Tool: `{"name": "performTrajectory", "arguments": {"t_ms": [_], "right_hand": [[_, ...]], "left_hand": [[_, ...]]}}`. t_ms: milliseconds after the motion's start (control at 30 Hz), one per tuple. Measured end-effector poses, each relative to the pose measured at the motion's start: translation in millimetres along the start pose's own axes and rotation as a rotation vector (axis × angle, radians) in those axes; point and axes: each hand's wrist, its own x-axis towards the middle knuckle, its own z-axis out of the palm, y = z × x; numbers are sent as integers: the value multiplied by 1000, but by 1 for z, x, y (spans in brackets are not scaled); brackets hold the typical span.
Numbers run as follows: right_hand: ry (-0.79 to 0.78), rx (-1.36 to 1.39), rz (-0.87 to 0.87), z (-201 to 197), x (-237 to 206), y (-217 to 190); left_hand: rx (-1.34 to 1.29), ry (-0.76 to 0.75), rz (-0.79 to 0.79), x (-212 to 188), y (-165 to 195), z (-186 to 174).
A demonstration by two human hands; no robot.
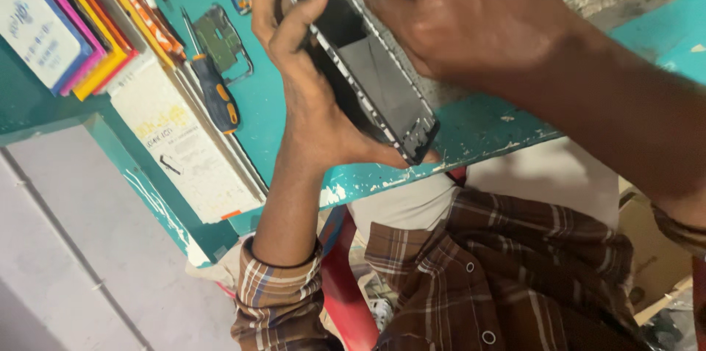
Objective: The person holds a disassembled smartphone frame with a cracked display and scrapes old adhesive and residue from its edges using a small blade tool. They apply liquid from a bottle onto the frame, brush the surface, and continue scraping and cleaning the frame edges.
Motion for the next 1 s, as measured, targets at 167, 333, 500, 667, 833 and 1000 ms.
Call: {"name": "performTrajectory", "arguments": {"t_ms": [167,333,500,667,833,1000], "right_hand": [[39,9,5,-7,4,0],[28,-49,-19,-11,1,-2],[20,-42,-22,-14,0,-3],[-3,7,-10,-20,0,-6],[-22,10,-12,-23,-1,-8],[28,-4,-2,-20,-2,-9]], "left_hand": [[4,6,20,4,-1,1],[-25,5,-10,1,-1,0],[-7,7,8,1,-3,1],[5,8,19,2,-4,2],[21,11,16,2,-4,1],[42,3,20,1,-5,0]]}}
